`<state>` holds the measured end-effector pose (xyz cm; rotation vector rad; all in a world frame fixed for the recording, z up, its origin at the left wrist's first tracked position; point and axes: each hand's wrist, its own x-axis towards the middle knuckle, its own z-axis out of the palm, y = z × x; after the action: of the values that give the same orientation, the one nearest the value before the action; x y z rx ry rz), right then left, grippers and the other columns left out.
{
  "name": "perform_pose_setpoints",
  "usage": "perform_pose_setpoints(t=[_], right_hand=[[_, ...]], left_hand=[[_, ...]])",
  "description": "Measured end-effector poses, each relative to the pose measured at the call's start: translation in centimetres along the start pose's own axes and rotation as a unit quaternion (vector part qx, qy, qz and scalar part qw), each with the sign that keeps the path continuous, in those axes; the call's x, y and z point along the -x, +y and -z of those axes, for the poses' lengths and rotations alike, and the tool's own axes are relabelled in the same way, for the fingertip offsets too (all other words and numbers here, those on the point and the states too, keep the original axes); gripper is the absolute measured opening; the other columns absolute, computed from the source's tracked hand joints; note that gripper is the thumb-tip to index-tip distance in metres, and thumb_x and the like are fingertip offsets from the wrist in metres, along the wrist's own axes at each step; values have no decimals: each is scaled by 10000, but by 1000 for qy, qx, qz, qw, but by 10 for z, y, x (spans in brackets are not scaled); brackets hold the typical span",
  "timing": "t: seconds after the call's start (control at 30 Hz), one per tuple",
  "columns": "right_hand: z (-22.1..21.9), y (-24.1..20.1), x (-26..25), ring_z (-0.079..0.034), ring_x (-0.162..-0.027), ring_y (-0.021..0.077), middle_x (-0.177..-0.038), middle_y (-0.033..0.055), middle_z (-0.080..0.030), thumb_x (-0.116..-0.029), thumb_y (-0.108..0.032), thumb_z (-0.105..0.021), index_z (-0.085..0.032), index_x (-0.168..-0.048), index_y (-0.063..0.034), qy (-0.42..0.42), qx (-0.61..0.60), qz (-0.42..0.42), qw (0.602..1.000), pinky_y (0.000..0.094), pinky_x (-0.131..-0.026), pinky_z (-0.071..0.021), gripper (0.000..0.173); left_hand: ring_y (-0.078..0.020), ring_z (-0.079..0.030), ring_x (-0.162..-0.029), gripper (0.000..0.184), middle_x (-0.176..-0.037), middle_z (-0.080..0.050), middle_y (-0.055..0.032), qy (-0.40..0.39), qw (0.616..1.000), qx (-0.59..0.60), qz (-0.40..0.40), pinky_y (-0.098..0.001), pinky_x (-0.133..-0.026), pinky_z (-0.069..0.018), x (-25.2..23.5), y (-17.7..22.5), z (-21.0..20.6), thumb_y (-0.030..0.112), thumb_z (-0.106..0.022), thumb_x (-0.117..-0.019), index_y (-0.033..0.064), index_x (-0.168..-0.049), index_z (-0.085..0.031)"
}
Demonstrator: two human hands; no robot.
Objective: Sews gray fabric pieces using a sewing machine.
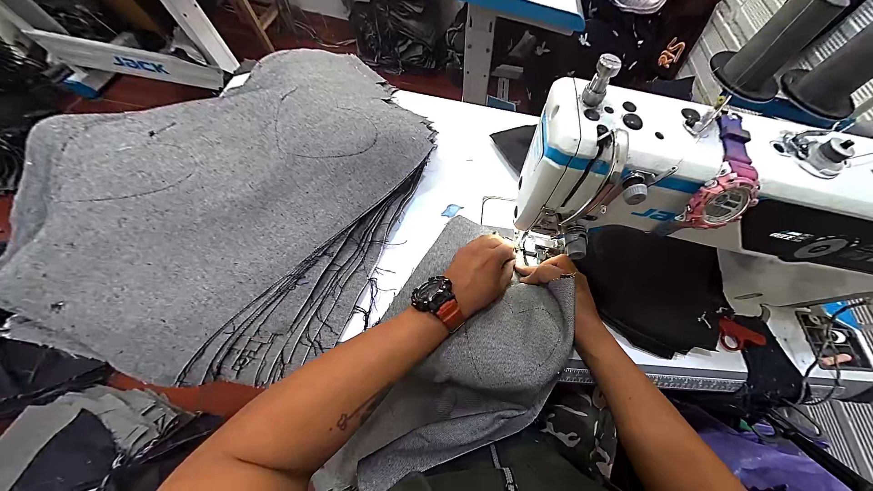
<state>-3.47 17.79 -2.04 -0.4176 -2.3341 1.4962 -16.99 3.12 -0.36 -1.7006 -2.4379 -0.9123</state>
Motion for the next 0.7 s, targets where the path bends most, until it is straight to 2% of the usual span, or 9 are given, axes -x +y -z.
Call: perform_pose_setpoints(t=[0.1, 0.17, 0.27, 0.33, 0.4, 0.47, 0.53, 0.63, 0.7], right_hand=[[-8, 6, -6, -712, -1104, 183, -1121, 154, -755, -967, -1, -570, -722, -1059, 40, 19, -112, -42, 993, 345, -1004, -557, 183], [-12, 4, -10, -718, -1068, 161, -1096, 142, -759, -946, 15, -614, -736, -1060, 38, 26, -113, -37, 993, 323, -977, -566, 168], [-10, 5, 1, -666, -1119, 162, -1125, 126, -738, -981, -28, -555, -732, -1053, 17, 44, -49, 62, 996, 322, -1032, -498, 196], [-7, -2, 9, -633, -1077, 141, -1092, 121, -682, -1024, -60, -474, -675, -1077, 29, 78, -58, 87, 991, 295, -998, -508, 226], [-5, -6, 13, -623, -1023, 152, -1074, 142, -660, -991, -45, -465, -653, -1093, 51, 85, -21, 85, 993, 300, -942, -516, 235], [-7, -11, 17, -652, -950, 202, -1015, 165, -684, -934, 19, -546, -675, -1069, 44, 79, 62, 61, 993, 362, -882, -537, 188], [0, -13, 21, -685, -954, 238, -1019, 167, -707, -881, 32, -633, -693, -1090, 20, 43, 111, 58, 991, 419, -888, -560, 218], [17, -13, 40, -627, -1177, 317, -1208, 194, -677, -829, -37, -747, -699, -1164, 25, -32, 172, 124, 977, 499, -1044, -497, 344], [7, -15, 65, -542, -1334, 371, -1381, 162, -626, -944, -239, -707, -696, -1260, -57, -58, 292, 164, 940, 597, -1082, -422, 365]], left_hand=[[-307, -698, -1117, 182, -1070, -748, -154, -18, 1000, 0, -8, -481, -973, -546, -9, -8, 3, 110, -592, -950, 5, -909, -734], [-295, -706, -1087, 184, -1044, -751, -134, -30, 999, 0, -16, -482, -945, -554, -14, -14, 6, 122, -590, -950, 23, -900, -737], [-361, -663, -1166, 227, -1177, -699, -217, -55, 996, 34, 64, -537, -995, -530, 1, 23, 19, 124, -589, -992, -33, -1105, -708], [-410, -555, -1305, 504, -1403, -558, -262, -19, 986, 95, 135, -576, -1061, -485, 31, 92, 21, 241, -682, -953, -2, -1382, -574], [-408, -457, -1403, 844, -1535, -443, -231, 49, 984, 116, 126, -576, -1115, -440, 68, 145, -11, 345, -853, -781, 114, -1505, -486], [-467, -361, -1471, 946, -1587, -369, -283, 69, 989, 102, 87, -585, -1152, -399, 95, 153, -45, 138, -865, -682, 110, -1534, -457], [-435, -461, -1412, 842, -1540, -432, -276, 31, 992, 88, 79, -538, -1105, -474, 107, 140, -37, -48, -731, -779, 97, -1550, -424], [-359, -681, -1114, 635, -1289, -649, -195, -63, 991, 38, 114, -541, -910, -582, 111, 107, 25, -95, -570, -924, 98, -1520, -468], [-441, -707, -981, 497, -1137, -702, -227, -135, 975, -42, 174, -655, -790, -566, 96, 75, 71, -82, -618, -896, 85, -1363, -602]])
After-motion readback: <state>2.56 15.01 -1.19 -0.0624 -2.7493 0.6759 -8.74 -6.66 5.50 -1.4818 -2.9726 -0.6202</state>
